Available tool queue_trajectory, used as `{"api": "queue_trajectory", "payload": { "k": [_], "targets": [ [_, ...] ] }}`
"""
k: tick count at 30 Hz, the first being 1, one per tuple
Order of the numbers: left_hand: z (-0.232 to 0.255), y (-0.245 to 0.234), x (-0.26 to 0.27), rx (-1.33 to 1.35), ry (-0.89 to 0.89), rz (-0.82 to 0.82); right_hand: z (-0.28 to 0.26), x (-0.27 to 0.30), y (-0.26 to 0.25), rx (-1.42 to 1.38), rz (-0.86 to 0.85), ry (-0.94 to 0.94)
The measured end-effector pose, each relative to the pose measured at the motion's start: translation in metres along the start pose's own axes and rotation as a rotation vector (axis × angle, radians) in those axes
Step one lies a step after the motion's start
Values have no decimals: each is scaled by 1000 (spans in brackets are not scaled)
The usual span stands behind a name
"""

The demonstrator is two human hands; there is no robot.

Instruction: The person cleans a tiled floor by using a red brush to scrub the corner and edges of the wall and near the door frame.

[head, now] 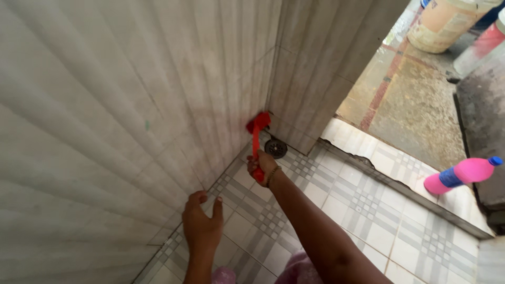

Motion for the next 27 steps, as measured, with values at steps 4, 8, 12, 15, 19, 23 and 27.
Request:
{"api": "queue_trajectory", "payload": {
  "k": [4, 8, 12, 15, 19, 23, 27],
  "targets": [
    [21, 21, -2, -31, 37, -10, 4, -10, -10, 274, 104, -122],
    [36, 47, 3, -78, 63, -79, 34, -41, -46, 229, 166, 80],
    [27, 52, -2, -126, 41, -85, 16, -59, -45, 199, -45, 70],
    [24, 54, -6, -149, 53, -76, -7, -47, -37, 86, 103, -53],
    [30, 60, 1, -141, 76, -93, 15, -35, -47, 326, 147, 0],
    [29, 58, 3, -167, 59, -90, 10, -34, -32, 178, -26, 49],
    [33, 56, 7, -166, 60, -81, -14, 21, -2, 173, -1, -56]
  ]
}}
Point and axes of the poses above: each hand's wrist, its own x-axis away from the middle knuckle, its own y-axis out of the palm, z = x × y, the point moved 7 cm from there along -x, towards the middle knuckle, and after that the axes turned 1 degree about y, right-handed, at the moved point
